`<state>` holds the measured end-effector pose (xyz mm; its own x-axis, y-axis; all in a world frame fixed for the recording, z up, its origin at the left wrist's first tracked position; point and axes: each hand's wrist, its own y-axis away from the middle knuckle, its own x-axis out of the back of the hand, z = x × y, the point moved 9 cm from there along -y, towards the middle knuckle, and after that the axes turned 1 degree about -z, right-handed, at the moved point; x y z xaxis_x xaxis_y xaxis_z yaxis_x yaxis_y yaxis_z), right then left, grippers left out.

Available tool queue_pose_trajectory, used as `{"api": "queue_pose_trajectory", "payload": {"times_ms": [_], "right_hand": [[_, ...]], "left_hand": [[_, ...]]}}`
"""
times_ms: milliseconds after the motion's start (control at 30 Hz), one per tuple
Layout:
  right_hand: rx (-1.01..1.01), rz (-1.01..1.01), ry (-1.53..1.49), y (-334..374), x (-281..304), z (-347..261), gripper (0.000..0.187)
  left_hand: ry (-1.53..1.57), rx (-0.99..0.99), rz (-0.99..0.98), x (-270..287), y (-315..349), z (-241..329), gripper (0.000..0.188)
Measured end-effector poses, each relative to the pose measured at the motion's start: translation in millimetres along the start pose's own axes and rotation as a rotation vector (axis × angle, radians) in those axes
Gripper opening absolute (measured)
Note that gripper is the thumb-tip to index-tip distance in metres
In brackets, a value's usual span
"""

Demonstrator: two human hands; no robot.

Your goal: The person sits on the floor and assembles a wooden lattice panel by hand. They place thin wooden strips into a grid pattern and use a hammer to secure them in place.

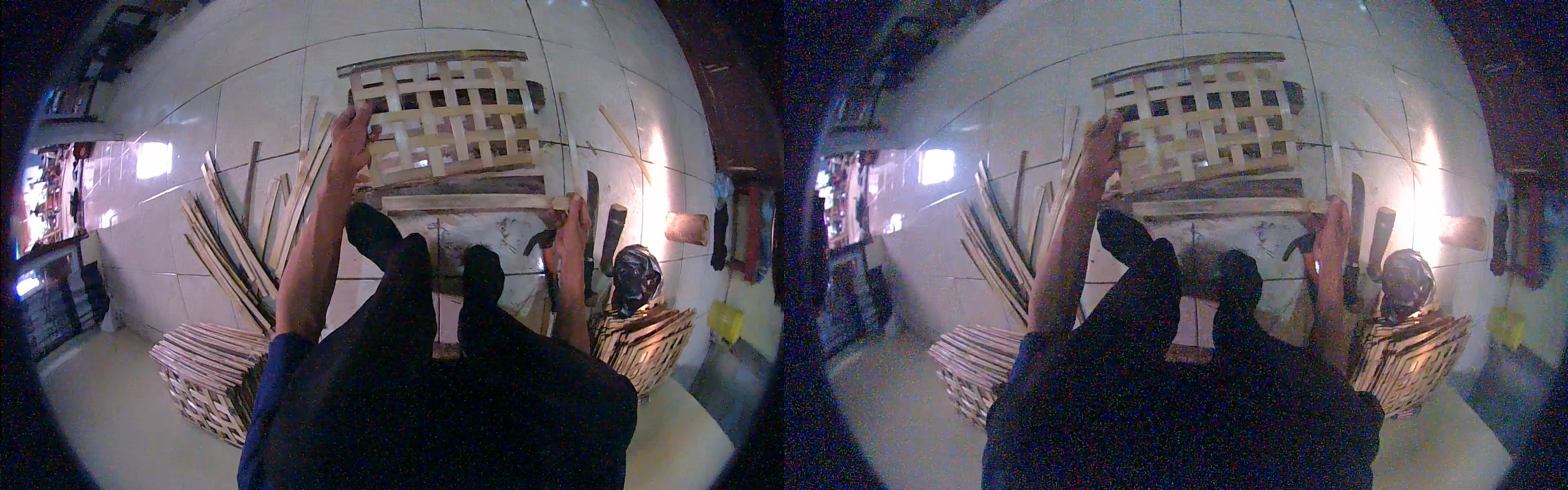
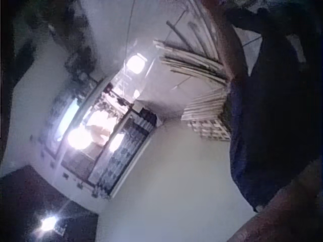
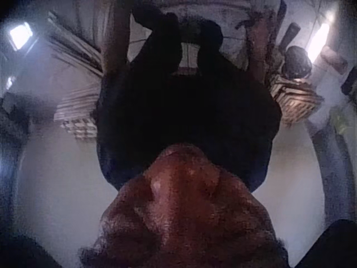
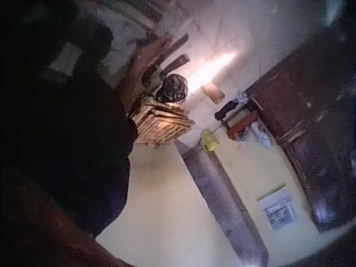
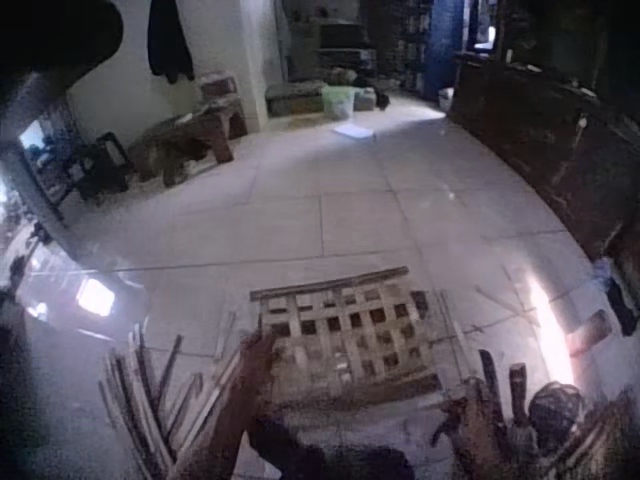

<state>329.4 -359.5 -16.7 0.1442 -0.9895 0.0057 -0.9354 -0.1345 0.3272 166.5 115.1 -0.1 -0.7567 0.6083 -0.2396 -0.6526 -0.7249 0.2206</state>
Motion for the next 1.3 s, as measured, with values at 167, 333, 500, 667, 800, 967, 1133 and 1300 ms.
{"api": "queue_pose_trajectory", "payload": {"times_ms": [167, 333, 500, 667, 800, 967, 1133, 1300], "right_hand": [[0.011, -0.027, -0.090, 0, -26, -3, 0.038], [0.089, -0.065, -0.077, -8, -35, -1, 0.038], [0.113, -0.114, 0.284, -6, -46, -14, 0.037], [0.137, -0.057, 0.453, -5, -42, -20, 0.030], [0.257, -0.028, 0.459, -24, -34, -5, 0.028], [0.238, 0.001, 0.453, -33, -37, 7, 0.022], [0.042, 0.051, 0.097, -29, -22, 25, 0.017], [0.015, 0.053, 0.019, -21, -35, 20, 0.020]], "left_hand": [[0.038, 0.228, -0.023, 3, -15, -20, 0.023], [-0.177, -0.064, -0.138, 24, -20, -39, 0.029], [-0.124, 0.111, -0.115, 45, -14, -56, 0.027], [0.019, 0.315, -0.004, 39, -1, -53, 0.021], [-0.113, 0.097, -0.184, 34, -7, -30, 0.021], [0.092, 0.305, -0.065, 40, -5, -42, 0.022], [0.172, 0.286, -0.124, 32, -6, -38, 0.021], [0.120, 0.301, -0.073, 42, -5, -32, 0.024]]}}
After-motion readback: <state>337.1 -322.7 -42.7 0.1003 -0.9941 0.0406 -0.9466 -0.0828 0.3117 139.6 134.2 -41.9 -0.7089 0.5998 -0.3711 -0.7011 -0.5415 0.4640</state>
